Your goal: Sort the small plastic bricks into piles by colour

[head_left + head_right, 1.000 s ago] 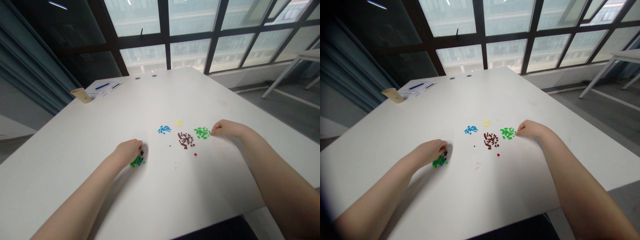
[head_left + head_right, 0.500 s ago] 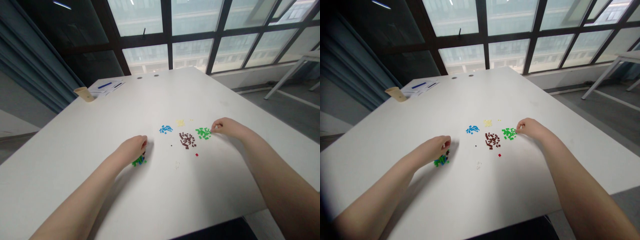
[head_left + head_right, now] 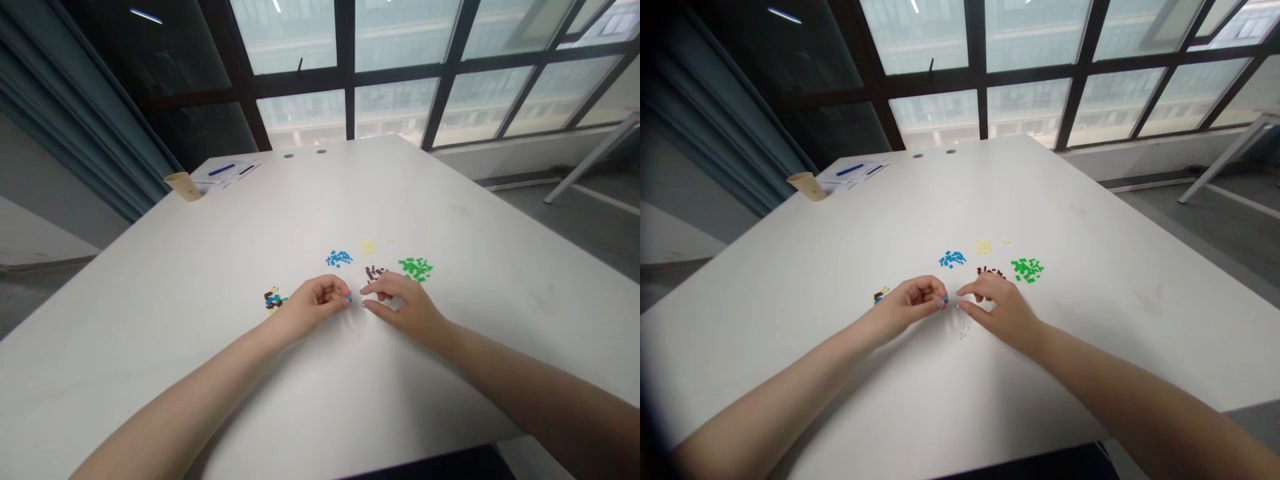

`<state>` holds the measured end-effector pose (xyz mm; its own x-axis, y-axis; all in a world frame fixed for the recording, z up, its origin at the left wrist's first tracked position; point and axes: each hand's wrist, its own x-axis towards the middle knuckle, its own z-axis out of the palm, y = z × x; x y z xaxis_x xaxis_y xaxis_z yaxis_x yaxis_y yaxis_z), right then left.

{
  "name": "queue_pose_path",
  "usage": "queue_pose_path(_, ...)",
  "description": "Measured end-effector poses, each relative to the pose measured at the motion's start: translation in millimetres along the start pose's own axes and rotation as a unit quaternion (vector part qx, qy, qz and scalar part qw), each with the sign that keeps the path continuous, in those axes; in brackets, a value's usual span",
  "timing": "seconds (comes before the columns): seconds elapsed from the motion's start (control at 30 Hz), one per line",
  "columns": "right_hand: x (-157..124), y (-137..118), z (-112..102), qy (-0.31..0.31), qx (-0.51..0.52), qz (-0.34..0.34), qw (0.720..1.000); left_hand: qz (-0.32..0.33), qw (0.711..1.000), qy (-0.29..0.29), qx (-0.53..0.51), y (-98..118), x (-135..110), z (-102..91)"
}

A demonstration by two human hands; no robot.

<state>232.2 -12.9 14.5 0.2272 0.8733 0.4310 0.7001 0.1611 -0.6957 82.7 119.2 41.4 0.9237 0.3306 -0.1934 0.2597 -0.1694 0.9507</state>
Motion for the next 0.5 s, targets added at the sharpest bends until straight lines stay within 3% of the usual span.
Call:
queue_pose_path(0.1, -1.0, 0.7, 2.1, 0.005, 0.022, 0.001, 1.0, 0.021, 0.999, -0.006, 0.023, -2.2, -3.3, 8.1)
queue_pose_path(0.2, -1.5, -1.9, 4.8, -0.01, 0.039, -0.001, 0.999, 0.065, 0.992, 0.035, 0.098, -0.9, -7.8, 15.0)
queue_pose_path(0.33, -2.1, -5.5, 7.7, -0.024, 0.036, 0.002, 0.999, 0.116, 0.966, 0.093, 0.212, 2.5, -12.2, 20.4)
queue_pose_path(0.5, -1.8, -5.3, 6.1, -0.026, 0.034, 0.01, 0.999, 0.142, 0.938, 0.106, 0.298, 2.5, -14.3, 20.7)
